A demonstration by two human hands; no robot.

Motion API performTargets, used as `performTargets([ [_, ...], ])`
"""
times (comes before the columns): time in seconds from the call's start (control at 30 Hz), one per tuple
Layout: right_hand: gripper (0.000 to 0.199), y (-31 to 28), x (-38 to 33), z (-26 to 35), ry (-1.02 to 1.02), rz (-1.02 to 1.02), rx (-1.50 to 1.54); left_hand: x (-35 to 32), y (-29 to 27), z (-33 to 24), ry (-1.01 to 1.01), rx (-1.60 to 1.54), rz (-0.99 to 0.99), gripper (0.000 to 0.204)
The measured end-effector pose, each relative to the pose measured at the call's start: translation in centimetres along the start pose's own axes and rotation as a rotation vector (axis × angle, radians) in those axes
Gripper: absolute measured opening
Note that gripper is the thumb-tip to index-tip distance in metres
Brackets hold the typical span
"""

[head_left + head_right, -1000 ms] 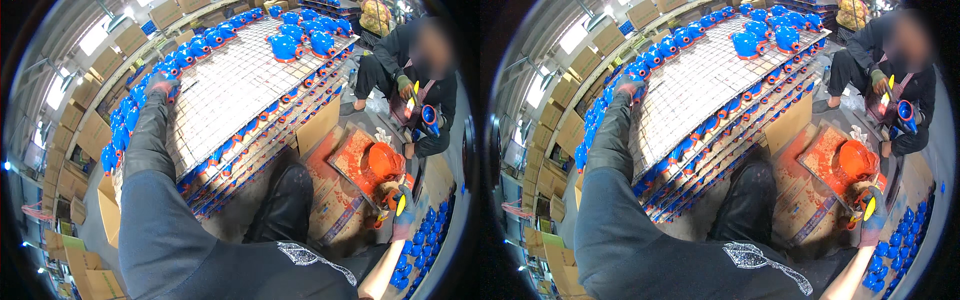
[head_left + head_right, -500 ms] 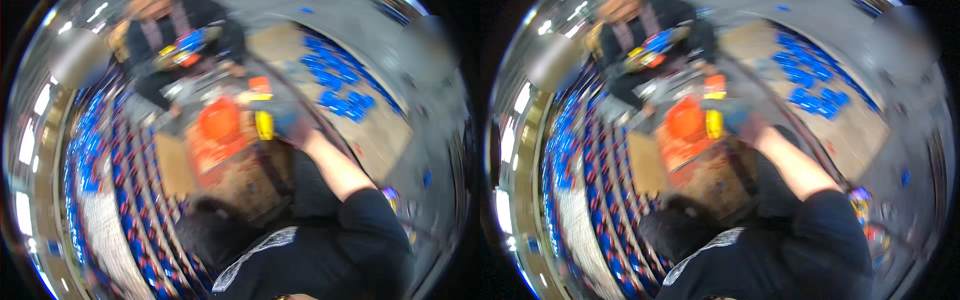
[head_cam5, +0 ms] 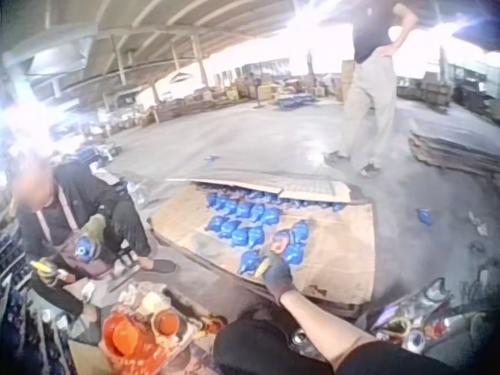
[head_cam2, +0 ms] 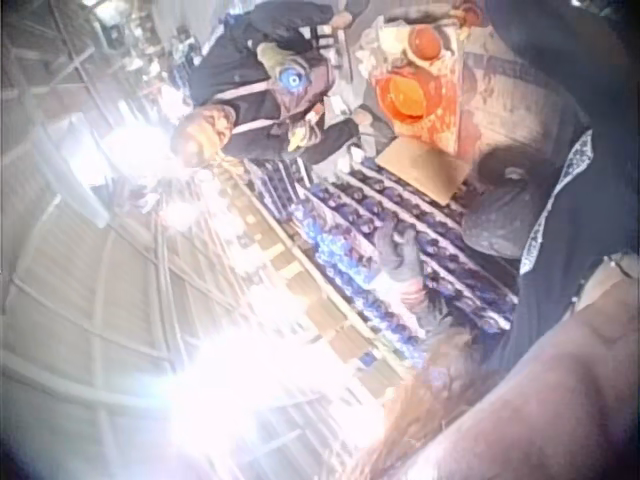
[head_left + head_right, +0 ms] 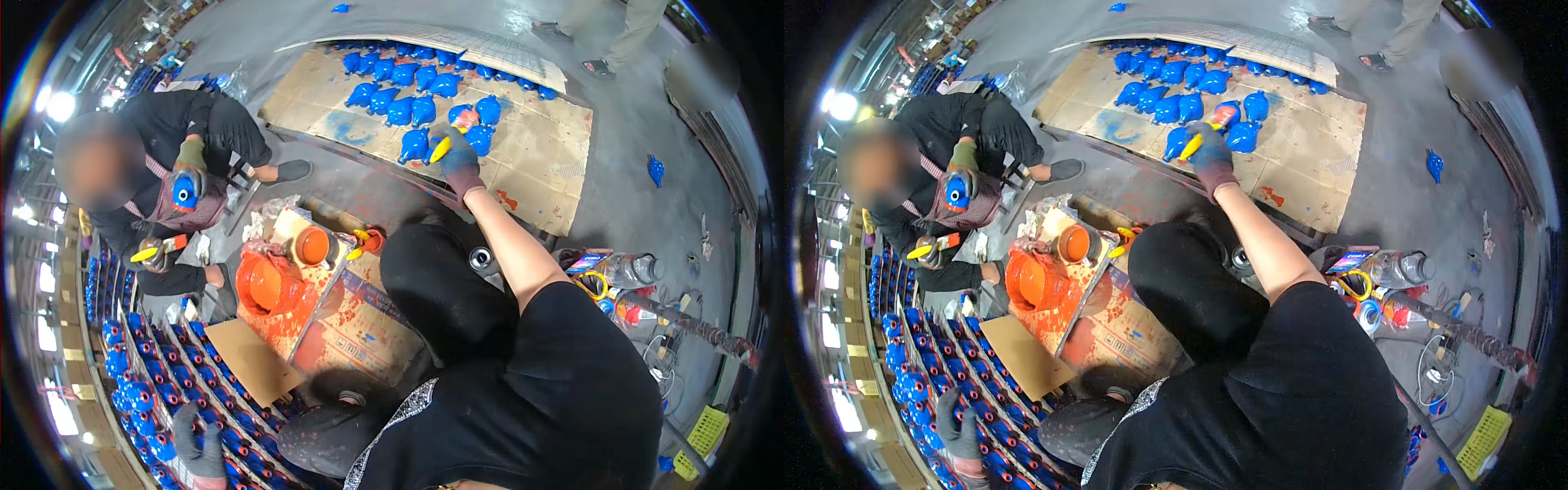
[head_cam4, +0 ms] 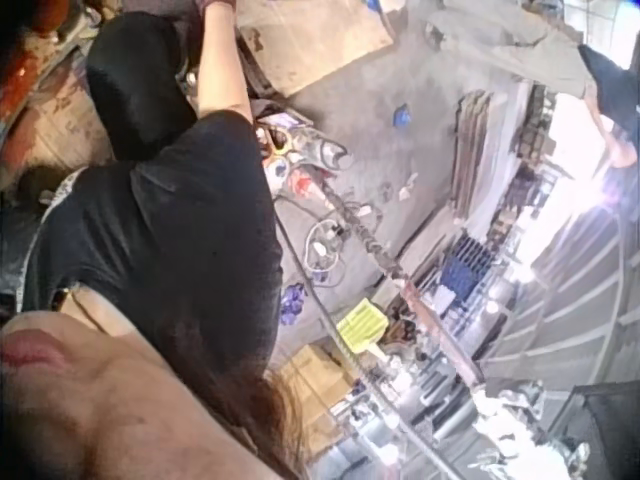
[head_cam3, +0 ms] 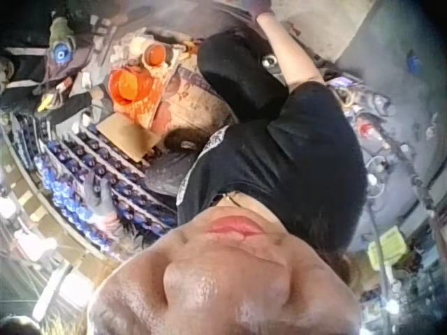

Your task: Manually applying paint or glaze to blue ceramic pieces using a brush and spray can.

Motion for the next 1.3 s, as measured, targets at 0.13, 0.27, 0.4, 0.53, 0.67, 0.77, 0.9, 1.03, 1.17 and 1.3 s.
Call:
performTargets([
  [0.13, 0.021, -0.8, 1.8, -9.7, 0.172, -0.129, -0.235, 2.8, 4.9, -1.3, 0.0, -0.068, 0.021, 0.036],
  [0.27, 0.036, -1.0, 3.1, -17.4, 0.444, -0.23, -0.339, 4.6, 8.9, -0.6, -0.149, -0.266, 0.082, 0.031],
  [0.4, 0.045, 1.2, 3.9, -18.5, 0.62, -0.264, -0.45, 6.0, 12.0, -0.7, -0.231, -0.346, 0.139, 0.028],
  [0.53, 0.039, 2.9, 4.8, -19.1, 0.711, -0.29, -0.66, 7.9, 14.6, -1.1, -0.242, -0.36, 0.238, 0.029],
  [0.67, 0.038, 3.3, 4.8, -21.9, 0.611, -0.37, -0.705, 10.3, 17.3, -2.0, -0.198, -0.342, 0.34, 0.031],
  [0.77, 0.039, 3.4, 4.6, -23.6, 0.694, -0.434, -0.123, 11.5, 19.3, -3.1, -0.22, -0.396, 0.37, 0.032],
  [0.9, 0.04, 4.4, 3.4, -20.2, 0.606, -0.354, -0.367, 11.6, 20.0, -3.9, -0.2, -0.4, 0.384, 0.033],
  [1.03, 0.03, 3.3, 2.9, -21.4, 0.543, -0.339, -0.277, 10.1, 21.1, -3.4, -0.18, -0.444, 0.391, 0.033],
  [1.17, 0.024, 0.3, 2.1, -22.7, 0.47, -0.358, -0.295, 8.4, 21.3, -3.1, -0.207, -0.482, 0.407, 0.03],
  [1.3, 0.018, -3.9, 2.2, -21.9, 0.362, -0.338, -0.414, 6.7, 21.0, -2.7, -0.226, -0.524, 0.374, 0.03],
])
Point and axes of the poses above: each hand's wrist, its own x-axis towards the middle knuckle, its own y-axis out of the palm, z = x × y, the point moved 3 cm from there along x, towards the middle knuckle, and after that the axes turned 5 degrees about -x, right-handed, at the moved point
